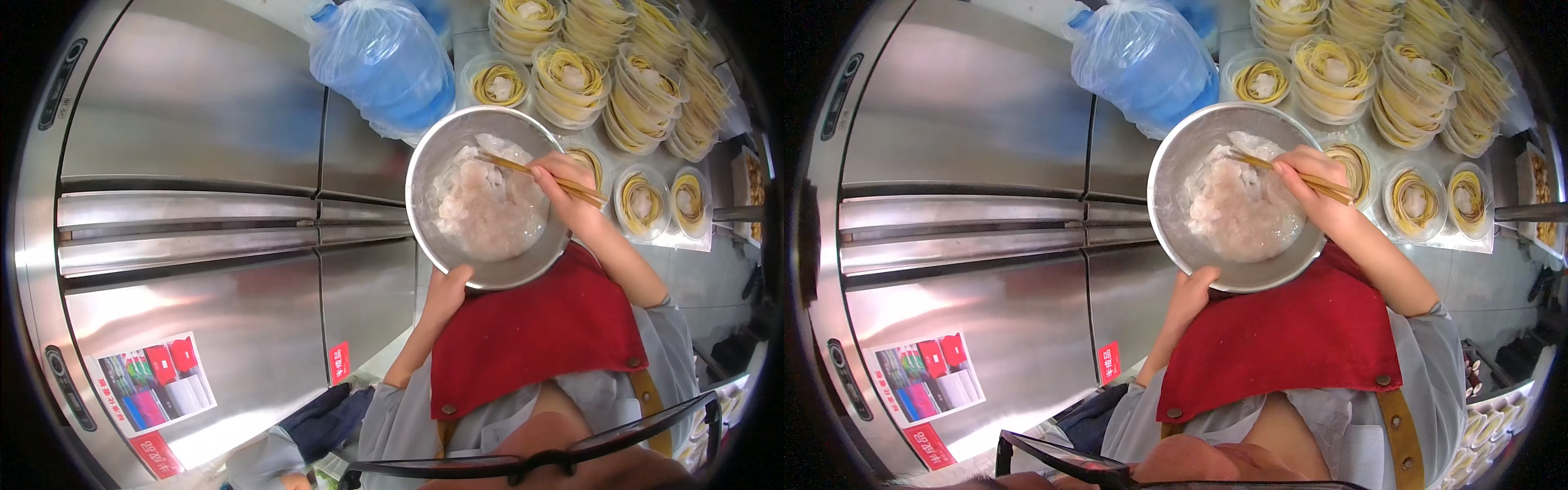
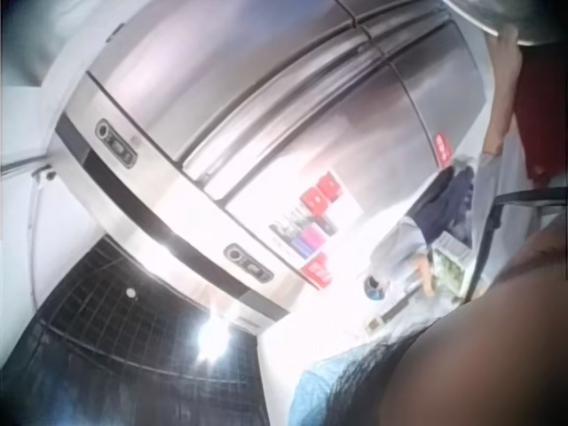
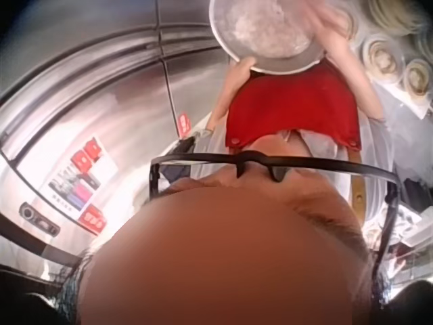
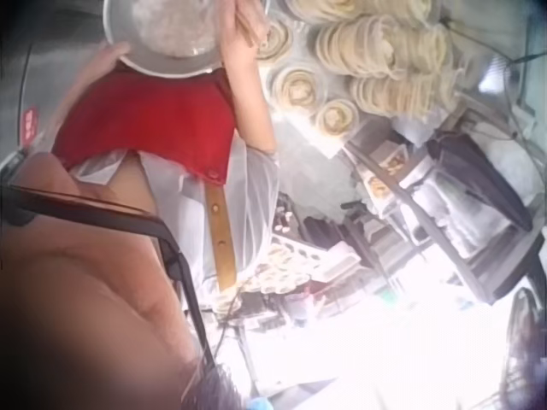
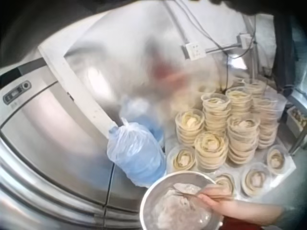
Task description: The person uses chopsticks to pick up dumplings from a metal bowl and places them into individual plastic containers filled with noodles. The person repeats this process for multiple containers arranged on a stainless steel counter.
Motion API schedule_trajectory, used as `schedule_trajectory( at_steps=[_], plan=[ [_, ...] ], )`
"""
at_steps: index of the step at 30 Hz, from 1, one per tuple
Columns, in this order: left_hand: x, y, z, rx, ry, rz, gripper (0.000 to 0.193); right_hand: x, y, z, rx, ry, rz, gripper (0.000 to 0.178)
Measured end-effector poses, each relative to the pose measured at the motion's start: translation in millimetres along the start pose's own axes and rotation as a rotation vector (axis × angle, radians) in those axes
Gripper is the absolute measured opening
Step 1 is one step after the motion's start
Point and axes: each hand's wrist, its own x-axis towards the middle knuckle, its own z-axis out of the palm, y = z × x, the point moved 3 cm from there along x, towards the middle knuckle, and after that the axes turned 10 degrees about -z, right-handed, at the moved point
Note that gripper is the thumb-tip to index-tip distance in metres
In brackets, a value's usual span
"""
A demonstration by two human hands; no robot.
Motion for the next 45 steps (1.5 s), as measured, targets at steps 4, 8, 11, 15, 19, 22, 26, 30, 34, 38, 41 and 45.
schedule_trajectory(
  at_steps=[4,8,11,15,19,22,26,30,34,38,41,45],
  plan=[
    [1,1,3,-0.008,-0.005,0.05,0.038,-8,-1,8,0.029,-0.04,-0.012,0.009],
    [0,0,-5,0.055,-0.018,0.062,0.036,-5,6,39,0.202,0.067,0.162,0.015],
    [-6,4,-2,0.016,-0.014,0.001,0.036,-6,14,56,0.565,0.131,0.481,0.022],
    [-4,-4,-2,-0.007,-0.023,0.027,0.039,-7,15,59,0.777,0.246,0.534,0.029],
    [-1,-11,-2,-0.02,-0.008,0.05,0.043,-12,13,47,0.726,0.298,0.51,0.026],
    [-1,-12,0,-0.019,-0.001,0.046,0.045,-22,15,44,0.551,0.193,0.433,0.023],
    [2,-11,2,-0.055,0.062,0.131,0.019,-9,-2,56,0.152,-0.09,-0.044,0.014],
    [1,-11,3,-0.116,0.073,0.131,0.019,-15,4,68,0.55,-0.027,0.422,0.019],
    [-1,-7,6,-0.13,0.105,0.14,0.021,-18,22,70,1.072,0.116,0.753,0.028],
    [-5,1,4,-0.03,0.096,0.072,0.022,-13,25,60,1.368,0.202,0.808,0.031],
    [-4,-2,4,-0.044,0.112,-0.014,0.023,-1,33,30,1.375,0.296,0.72,0.029],
    [1,-11,-1,-0.03,0.112,-0.016,0.029,35,47,-52,1.162,0.476,0.44,0.028]
  ],
)
